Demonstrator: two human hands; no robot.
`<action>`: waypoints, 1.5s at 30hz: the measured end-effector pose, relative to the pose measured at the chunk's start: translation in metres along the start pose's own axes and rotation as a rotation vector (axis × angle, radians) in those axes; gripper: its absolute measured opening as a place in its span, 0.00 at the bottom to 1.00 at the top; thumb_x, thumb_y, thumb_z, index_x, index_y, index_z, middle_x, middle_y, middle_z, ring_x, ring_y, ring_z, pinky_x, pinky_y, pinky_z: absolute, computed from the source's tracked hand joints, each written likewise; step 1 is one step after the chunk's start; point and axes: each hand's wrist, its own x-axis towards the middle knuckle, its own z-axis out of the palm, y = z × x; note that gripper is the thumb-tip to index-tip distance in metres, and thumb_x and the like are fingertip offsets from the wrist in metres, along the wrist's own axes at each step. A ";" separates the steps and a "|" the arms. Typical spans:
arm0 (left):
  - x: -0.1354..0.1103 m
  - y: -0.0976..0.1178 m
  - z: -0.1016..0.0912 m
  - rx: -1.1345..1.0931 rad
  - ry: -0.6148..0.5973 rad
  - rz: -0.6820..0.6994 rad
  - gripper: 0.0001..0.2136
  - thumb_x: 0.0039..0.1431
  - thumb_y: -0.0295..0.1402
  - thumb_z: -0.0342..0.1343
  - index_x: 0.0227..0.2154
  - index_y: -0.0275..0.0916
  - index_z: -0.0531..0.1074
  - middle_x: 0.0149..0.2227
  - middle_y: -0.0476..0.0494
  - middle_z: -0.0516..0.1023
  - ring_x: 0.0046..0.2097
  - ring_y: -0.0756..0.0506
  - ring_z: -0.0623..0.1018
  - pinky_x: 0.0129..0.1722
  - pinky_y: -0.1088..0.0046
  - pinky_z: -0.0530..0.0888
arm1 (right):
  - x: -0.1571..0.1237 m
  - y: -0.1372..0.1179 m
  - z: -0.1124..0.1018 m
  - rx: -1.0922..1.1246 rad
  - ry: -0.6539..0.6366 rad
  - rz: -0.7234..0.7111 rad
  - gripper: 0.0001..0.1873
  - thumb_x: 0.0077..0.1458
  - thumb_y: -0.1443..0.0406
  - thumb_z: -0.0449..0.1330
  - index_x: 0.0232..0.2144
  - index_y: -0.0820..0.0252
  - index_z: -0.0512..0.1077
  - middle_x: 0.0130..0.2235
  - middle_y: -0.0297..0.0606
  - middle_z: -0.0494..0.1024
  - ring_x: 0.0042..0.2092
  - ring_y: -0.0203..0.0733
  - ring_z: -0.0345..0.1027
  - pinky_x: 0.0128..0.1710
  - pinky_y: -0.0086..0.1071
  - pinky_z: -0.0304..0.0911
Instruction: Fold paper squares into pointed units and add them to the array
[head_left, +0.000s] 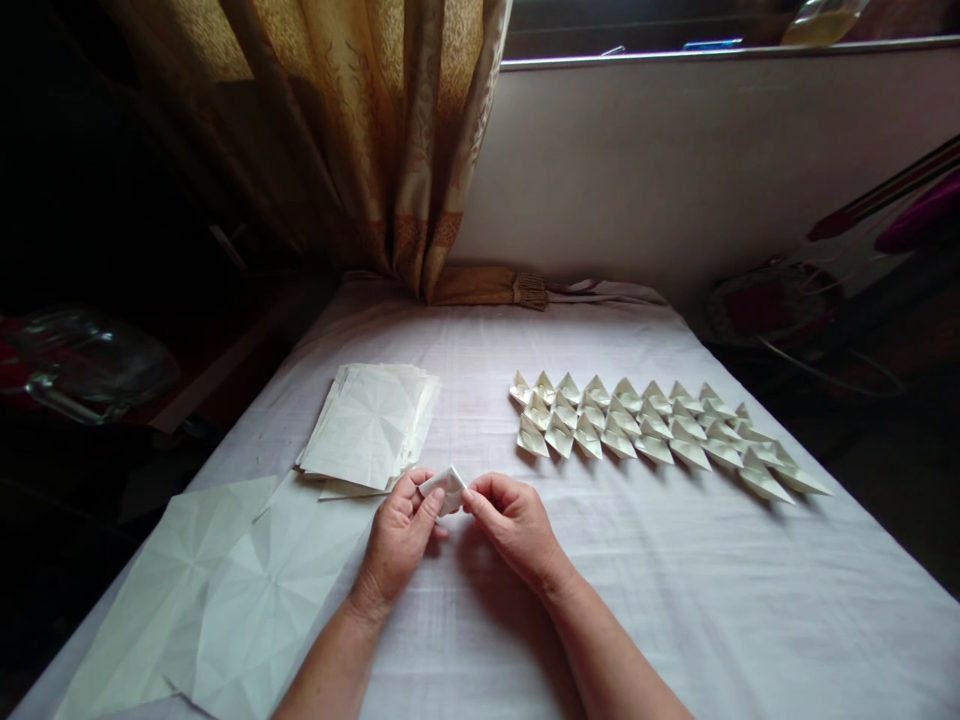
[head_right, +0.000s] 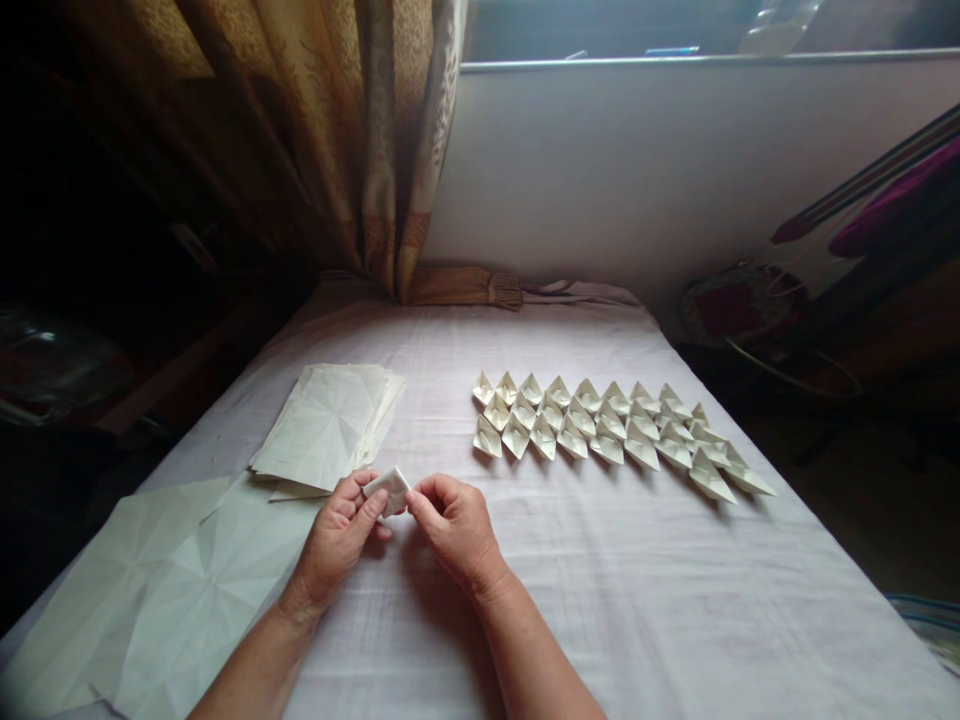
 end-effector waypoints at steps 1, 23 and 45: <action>0.000 0.001 0.000 0.005 0.003 -0.001 0.22 0.49 0.49 0.60 0.39 0.37 0.68 0.30 0.48 0.77 0.31 0.47 0.78 0.23 0.77 0.73 | 0.000 0.000 0.000 0.004 0.001 -0.006 0.14 0.55 0.59 0.59 0.23 0.61 0.74 0.21 0.31 0.72 0.24 0.31 0.60 0.25 0.24 0.57; 0.000 0.007 0.000 -0.034 -0.044 -0.029 0.23 0.47 0.51 0.62 0.37 0.37 0.68 0.29 0.48 0.76 0.32 0.47 0.77 0.23 0.78 0.73 | -0.003 -0.003 -0.001 -0.148 0.039 -0.099 0.12 0.53 0.63 0.57 0.20 0.61 0.71 0.19 0.30 0.69 0.22 0.31 0.58 0.23 0.25 0.54; -0.004 0.004 0.001 0.061 -0.157 0.010 0.19 0.50 0.49 0.61 0.30 0.35 0.72 0.23 0.51 0.70 0.25 0.52 0.70 0.23 0.80 0.71 | -0.003 -0.005 -0.002 -0.005 0.113 -0.107 0.10 0.54 0.63 0.57 0.22 0.60 0.69 0.22 0.32 0.69 0.25 0.34 0.62 0.26 0.27 0.59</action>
